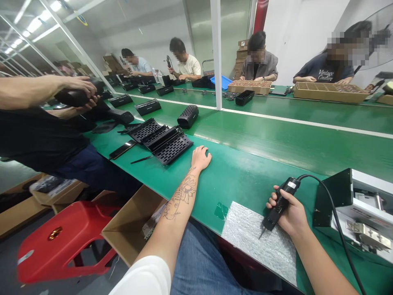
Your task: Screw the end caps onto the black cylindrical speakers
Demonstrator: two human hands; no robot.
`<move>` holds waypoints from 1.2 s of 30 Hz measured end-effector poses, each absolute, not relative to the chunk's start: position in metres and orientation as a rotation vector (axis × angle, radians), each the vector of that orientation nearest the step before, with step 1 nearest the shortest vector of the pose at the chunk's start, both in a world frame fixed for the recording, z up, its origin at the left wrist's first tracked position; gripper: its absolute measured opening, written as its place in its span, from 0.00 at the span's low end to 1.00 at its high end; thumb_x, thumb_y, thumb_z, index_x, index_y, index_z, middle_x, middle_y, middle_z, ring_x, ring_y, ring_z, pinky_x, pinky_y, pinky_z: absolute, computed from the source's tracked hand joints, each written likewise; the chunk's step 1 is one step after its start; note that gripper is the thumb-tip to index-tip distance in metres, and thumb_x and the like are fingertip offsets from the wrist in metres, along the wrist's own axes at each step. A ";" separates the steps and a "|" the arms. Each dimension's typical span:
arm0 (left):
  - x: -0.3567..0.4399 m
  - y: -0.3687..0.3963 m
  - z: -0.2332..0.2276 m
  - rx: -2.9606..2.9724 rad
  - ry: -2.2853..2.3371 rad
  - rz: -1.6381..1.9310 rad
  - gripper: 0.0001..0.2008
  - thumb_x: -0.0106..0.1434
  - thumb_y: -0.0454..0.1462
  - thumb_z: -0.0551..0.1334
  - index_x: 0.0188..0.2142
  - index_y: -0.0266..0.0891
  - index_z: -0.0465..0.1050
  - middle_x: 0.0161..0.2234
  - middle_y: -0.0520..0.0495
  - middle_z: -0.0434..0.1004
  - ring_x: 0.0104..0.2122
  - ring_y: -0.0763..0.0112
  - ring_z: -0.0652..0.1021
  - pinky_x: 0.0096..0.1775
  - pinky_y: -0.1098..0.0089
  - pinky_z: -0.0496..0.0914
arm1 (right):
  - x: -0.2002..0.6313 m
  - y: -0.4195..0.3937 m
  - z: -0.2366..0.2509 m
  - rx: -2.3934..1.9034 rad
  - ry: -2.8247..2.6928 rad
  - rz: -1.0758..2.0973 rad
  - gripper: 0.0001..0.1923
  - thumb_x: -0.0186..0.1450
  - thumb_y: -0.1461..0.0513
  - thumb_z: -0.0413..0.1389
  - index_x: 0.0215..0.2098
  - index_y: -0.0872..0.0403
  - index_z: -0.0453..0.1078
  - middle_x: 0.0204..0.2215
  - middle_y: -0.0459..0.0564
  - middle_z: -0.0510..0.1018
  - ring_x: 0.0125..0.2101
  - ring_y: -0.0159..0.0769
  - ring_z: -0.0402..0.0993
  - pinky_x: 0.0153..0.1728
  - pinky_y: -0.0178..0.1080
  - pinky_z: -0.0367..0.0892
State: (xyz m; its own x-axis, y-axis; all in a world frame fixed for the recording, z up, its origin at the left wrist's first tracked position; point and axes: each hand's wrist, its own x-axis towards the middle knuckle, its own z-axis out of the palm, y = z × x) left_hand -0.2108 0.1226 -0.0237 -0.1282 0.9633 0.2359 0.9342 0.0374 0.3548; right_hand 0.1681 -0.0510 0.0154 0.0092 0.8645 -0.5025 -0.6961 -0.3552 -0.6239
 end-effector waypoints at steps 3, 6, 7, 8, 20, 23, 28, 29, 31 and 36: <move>-0.210 0.122 -0.023 2.029 2.215 0.665 0.22 0.73 0.44 0.57 0.60 0.40 0.77 0.70 0.36 0.71 0.70 0.47 0.68 0.73 0.49 0.62 | 0.168 -0.051 0.017 -1.034 -0.219 1.643 0.14 0.56 0.59 0.70 0.40 0.50 0.78 0.26 0.45 0.73 0.25 0.33 0.66 0.25 0.38 0.73; -0.210 0.122 -0.023 2.030 2.218 0.668 0.22 0.73 0.44 0.57 0.60 0.41 0.78 0.70 0.37 0.71 0.70 0.47 0.68 0.73 0.49 0.62 | 0.168 -0.051 0.017 -1.037 -0.226 1.644 0.14 0.56 0.59 0.70 0.40 0.51 0.78 0.26 0.45 0.73 0.25 0.33 0.66 0.25 0.38 0.73; -0.210 0.122 -0.023 2.030 2.218 0.670 0.22 0.73 0.44 0.57 0.60 0.41 0.78 0.70 0.37 0.71 0.70 0.47 0.68 0.73 0.49 0.62 | 0.169 -0.051 0.017 -1.039 -0.230 1.644 0.14 0.56 0.59 0.70 0.40 0.51 0.78 0.26 0.45 0.73 0.25 0.33 0.66 0.25 0.38 0.73; -0.210 0.122 -0.023 2.031 2.218 0.671 0.22 0.73 0.44 0.57 0.60 0.40 0.78 0.70 0.37 0.71 0.70 0.47 0.69 0.73 0.49 0.62 | 0.169 -0.051 0.016 -1.041 -0.233 1.643 0.15 0.56 0.59 0.70 0.41 0.51 0.78 0.26 0.45 0.72 0.25 0.33 0.66 0.25 0.38 0.73; -0.209 0.121 -0.022 2.030 2.214 0.689 0.24 0.73 0.43 0.59 0.65 0.41 0.73 0.68 0.39 0.72 0.70 0.50 0.69 0.73 0.52 0.62 | 0.171 -0.051 0.016 -1.049 -0.248 1.645 0.21 0.52 0.58 0.74 0.42 0.51 0.78 0.27 0.44 0.72 0.25 0.32 0.67 0.26 0.38 0.73; -0.208 0.120 -0.021 2.042 2.209 0.683 0.19 0.73 0.43 0.59 0.59 0.43 0.78 0.68 0.39 0.73 0.70 0.50 0.69 0.73 0.52 0.62 | 0.170 -0.051 0.016 -1.048 -0.254 1.643 0.20 0.53 0.58 0.73 0.42 0.51 0.78 0.27 0.44 0.72 0.25 0.32 0.66 0.26 0.38 0.73; -0.208 0.120 -0.022 2.041 2.212 0.686 0.18 0.73 0.43 0.59 0.58 0.42 0.78 0.68 0.39 0.73 0.69 0.49 0.69 0.73 0.51 0.63 | 0.171 -0.051 0.016 -1.050 -0.250 1.639 0.19 0.53 0.58 0.72 0.42 0.51 0.78 0.27 0.44 0.72 0.25 0.32 0.66 0.26 0.38 0.73; -0.208 0.120 -0.022 2.039 2.215 0.689 0.19 0.73 0.43 0.59 0.58 0.42 0.78 0.68 0.38 0.73 0.69 0.49 0.69 0.73 0.51 0.63 | 0.171 -0.051 0.016 -1.049 -0.246 1.640 0.19 0.53 0.58 0.73 0.42 0.51 0.78 0.27 0.44 0.73 0.25 0.32 0.66 0.26 0.38 0.73; -0.208 0.120 -0.022 2.039 2.221 0.699 0.19 0.72 0.42 0.59 0.58 0.41 0.78 0.67 0.37 0.73 0.69 0.49 0.69 0.73 0.51 0.62 | 0.171 -0.051 0.016 -1.047 -0.243 1.641 0.19 0.54 0.58 0.72 0.42 0.51 0.78 0.27 0.44 0.73 0.25 0.32 0.67 0.26 0.38 0.73; -0.208 0.120 -0.022 2.042 2.233 0.728 0.21 0.71 0.42 0.61 0.60 0.41 0.76 0.69 0.36 0.71 0.71 0.48 0.67 0.74 0.50 0.61 | 0.170 -0.051 0.016 -1.047 -0.245 1.630 0.18 0.54 0.58 0.72 0.41 0.51 0.77 0.27 0.44 0.73 0.25 0.32 0.66 0.26 0.38 0.73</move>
